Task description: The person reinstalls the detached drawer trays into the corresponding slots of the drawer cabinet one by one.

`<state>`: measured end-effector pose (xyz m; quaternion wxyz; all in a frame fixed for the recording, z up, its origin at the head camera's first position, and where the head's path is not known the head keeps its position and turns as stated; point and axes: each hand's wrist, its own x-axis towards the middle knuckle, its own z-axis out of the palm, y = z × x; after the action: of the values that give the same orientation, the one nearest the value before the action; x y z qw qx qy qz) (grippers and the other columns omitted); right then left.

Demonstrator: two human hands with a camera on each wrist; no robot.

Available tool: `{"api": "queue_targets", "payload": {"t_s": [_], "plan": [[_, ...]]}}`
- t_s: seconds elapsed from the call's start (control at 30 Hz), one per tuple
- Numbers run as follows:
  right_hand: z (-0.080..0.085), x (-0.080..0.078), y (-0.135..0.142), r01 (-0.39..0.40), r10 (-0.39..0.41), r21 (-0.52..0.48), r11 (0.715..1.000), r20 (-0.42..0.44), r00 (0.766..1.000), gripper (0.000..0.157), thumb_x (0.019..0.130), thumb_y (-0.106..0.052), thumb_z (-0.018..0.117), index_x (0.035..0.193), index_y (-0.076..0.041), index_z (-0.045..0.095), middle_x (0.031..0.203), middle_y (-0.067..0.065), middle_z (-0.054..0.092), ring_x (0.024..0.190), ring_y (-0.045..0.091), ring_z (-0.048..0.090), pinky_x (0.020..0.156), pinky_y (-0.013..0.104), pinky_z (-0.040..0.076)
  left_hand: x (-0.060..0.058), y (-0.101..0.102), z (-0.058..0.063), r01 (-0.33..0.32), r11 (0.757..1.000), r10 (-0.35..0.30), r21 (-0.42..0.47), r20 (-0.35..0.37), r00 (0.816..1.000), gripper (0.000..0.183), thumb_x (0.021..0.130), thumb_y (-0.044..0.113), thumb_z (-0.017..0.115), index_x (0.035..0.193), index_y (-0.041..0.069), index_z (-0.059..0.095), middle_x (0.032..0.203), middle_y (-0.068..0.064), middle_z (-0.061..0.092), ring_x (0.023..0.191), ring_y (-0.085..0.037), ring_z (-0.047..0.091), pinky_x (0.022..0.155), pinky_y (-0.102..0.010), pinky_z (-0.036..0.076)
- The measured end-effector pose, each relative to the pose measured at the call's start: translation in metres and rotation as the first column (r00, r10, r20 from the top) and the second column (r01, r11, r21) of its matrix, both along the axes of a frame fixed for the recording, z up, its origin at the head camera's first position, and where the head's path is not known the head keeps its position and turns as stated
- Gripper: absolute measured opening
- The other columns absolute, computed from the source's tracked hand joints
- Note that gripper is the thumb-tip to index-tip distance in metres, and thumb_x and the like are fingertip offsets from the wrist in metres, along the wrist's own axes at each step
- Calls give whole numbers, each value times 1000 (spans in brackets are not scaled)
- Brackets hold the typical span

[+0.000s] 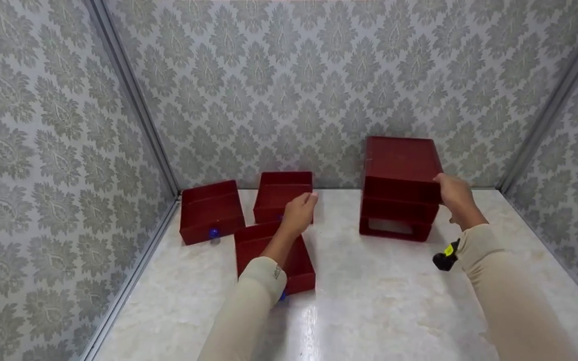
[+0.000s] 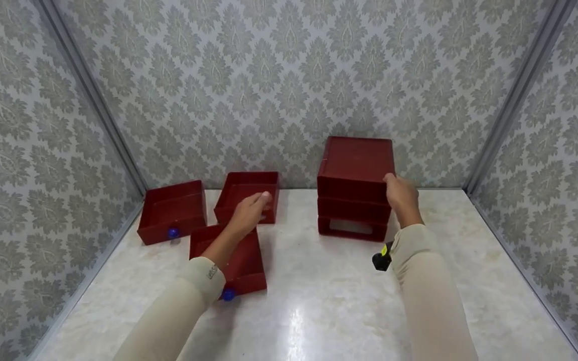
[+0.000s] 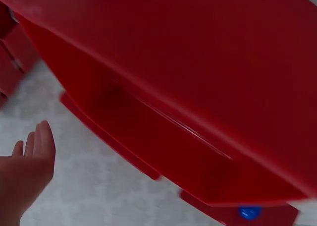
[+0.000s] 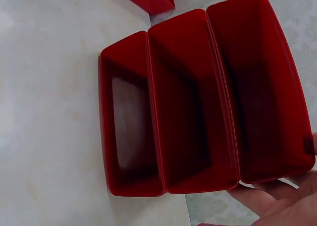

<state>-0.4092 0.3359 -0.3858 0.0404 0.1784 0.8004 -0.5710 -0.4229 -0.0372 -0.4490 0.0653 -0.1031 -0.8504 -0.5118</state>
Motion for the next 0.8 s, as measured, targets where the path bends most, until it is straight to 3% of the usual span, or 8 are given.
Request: {"api": "queue_targets", "payload": {"t_s": [0.1,0.2,0.3,0.5,0.67,0.8], "plan": [[-1,-1,-9,-27,27,23,999,-6,1000,69,90,-52,35,146,-14,27,152,8,25,133,30,33,94,71,30,6,25,6,111,983,-127,145,111,986,59,96,53,37,136,12,49,133,-7,54,124,-20,49,99,-40,44],[-1,-1,-17,-47,47,37,998,-1,999,69,91,-53,34,147,-15,26,153,7,24,133,30,34,94,71,30,11,46,11,207,938,-262,279,176,949,63,97,53,35,144,11,37,146,-7,40,136,-20,36,103,-42,40],[-1,0,-23,-40,40,24,999,7,999,68,90,-52,35,146,-15,30,149,7,31,131,29,38,93,74,28,18,61,13,279,901,-355,332,195,914,62,98,51,32,147,12,30,153,-3,29,140,-17,25,108,-44,33],[-2,0,-28,-1,2,51,999,-10,1000,61,88,-52,34,134,-13,42,137,7,41,123,27,42,90,69,35,27,70,18,353,904,-400,241,185,898,63,98,53,29,149,17,22,156,4,18,142,-12,18,112,-35,27],[-3,0,-27,-4,6,59,998,-30,1000,59,89,-52,32,132,-14,44,133,7,42,119,26,44,90,62,38,28,70,18,396,898,-426,194,154,891,71,96,57,28,151,14,13,158,2,7,145,-16,5,116,-36,14],[-5,-2,-28,-15,20,69,997,-75,997,55,91,-50,30,129,-13,46,127,7,45,115,25,46,92,52,39,27,68,15,404,902,-425,151,148,893,70,97,56,26,151,15,12,158,2,6,145,-16,4,117,-36,11]]}}
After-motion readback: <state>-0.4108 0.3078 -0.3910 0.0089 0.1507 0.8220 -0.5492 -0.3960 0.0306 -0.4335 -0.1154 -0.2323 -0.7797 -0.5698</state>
